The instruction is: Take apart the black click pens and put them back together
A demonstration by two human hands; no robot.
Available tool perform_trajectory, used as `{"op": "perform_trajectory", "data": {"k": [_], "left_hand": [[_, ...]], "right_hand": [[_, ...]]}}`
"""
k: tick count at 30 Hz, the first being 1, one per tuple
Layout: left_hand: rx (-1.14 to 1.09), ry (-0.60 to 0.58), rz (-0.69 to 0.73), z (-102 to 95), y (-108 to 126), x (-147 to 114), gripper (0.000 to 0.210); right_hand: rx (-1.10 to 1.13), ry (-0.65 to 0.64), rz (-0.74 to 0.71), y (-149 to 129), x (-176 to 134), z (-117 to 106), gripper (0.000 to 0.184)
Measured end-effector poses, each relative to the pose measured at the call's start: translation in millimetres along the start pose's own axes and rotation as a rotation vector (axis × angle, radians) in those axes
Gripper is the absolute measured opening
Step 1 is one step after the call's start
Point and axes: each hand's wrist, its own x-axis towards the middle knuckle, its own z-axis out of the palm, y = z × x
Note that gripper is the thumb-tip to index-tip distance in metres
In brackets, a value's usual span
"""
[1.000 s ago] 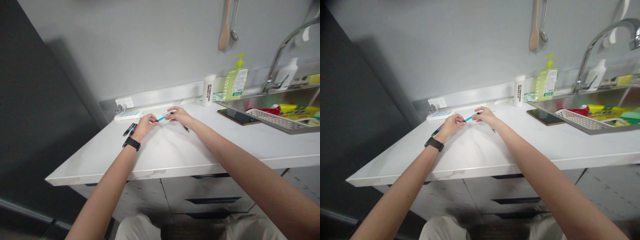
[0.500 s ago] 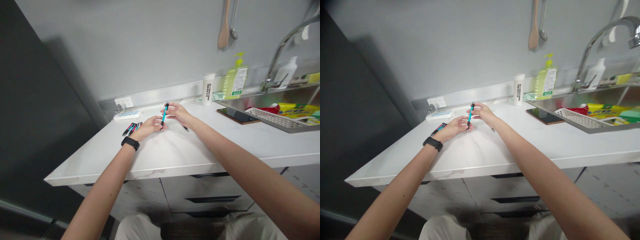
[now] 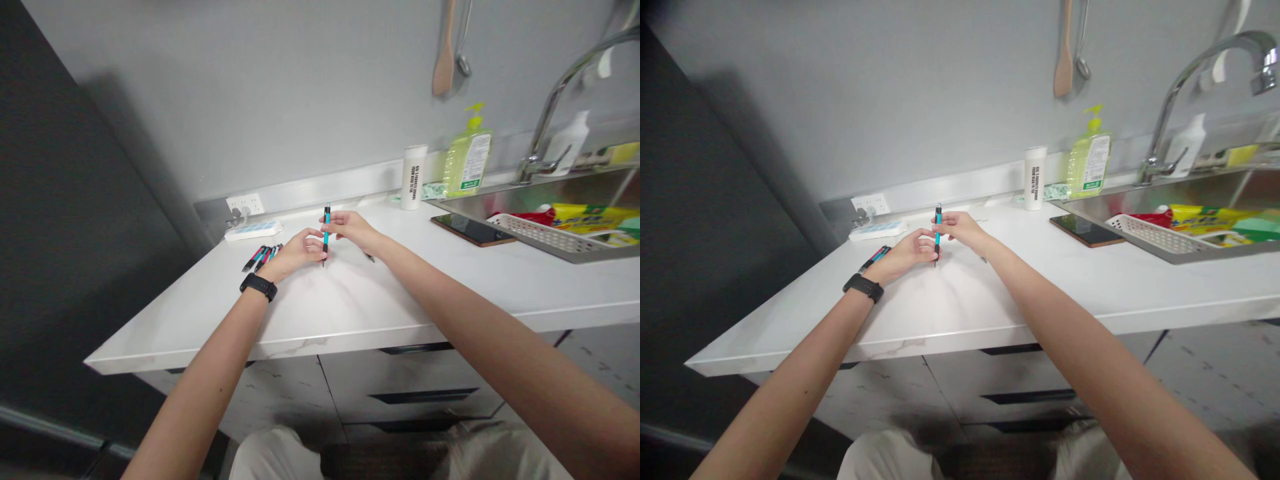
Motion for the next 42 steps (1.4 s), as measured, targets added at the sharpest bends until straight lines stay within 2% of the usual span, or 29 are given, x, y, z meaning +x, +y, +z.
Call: {"op": "perform_trajectory", "data": {"k": [3,7,10,12,16,20,24,29,32,34,39,42], "left_hand": [[0.018,-0.004,0.004,0.1,0,1,0.053],[0.019,-0.010,0.017,0.4,0,1,0.052],[0.015,-0.013,0.019,-0.2,-1,2,0.052],[0.014,-0.019,0.021,-0.9,-2,2,0.051],[0.013,-0.004,0.026,-3.6,-3,2,0.049],[0.019,-0.016,0.013,-5.3,-4,2,0.050],[0.042,0.000,0.012,-2.6,0,0,0.049],[0.044,0.004,-0.016,0.2,5,-2,0.051],[0.035,-0.038,-0.014,-0.3,6,-2,0.051],[0.013,-0.060,-0.031,-1.2,6,-1,0.051],[-0.001,-0.027,-0.022,-3.6,3,1,0.051],[0.020,-0.009,0.005,-4.3,3,0,0.050]], "right_hand": [[-0.024,0.045,-0.014,2,2,0,0.027],[0.025,-0.061,-0.026,5,3,1,0.027],[-0.088,-0.006,-0.007,6,2,1,0.030],[-0.088,0.005,0.022,7,2,1,0.033],[0.016,-0.157,-0.001,6,1,2,0.032],[-0.061,-0.089,-0.007,4,0,3,0.037],[0.018,-0.168,-0.020,2,-1,4,0.032],[-0.046,-0.113,-0.018,2,-2,4,0.037],[-0.012,-0.222,-0.034,3,-2,4,0.034],[-0.058,-0.251,-0.036,5,0,4,0.034],[-0.168,-0.125,0.029,8,2,6,0.040],[-0.097,-0.138,0.041,4,-1,6,0.039]]}}
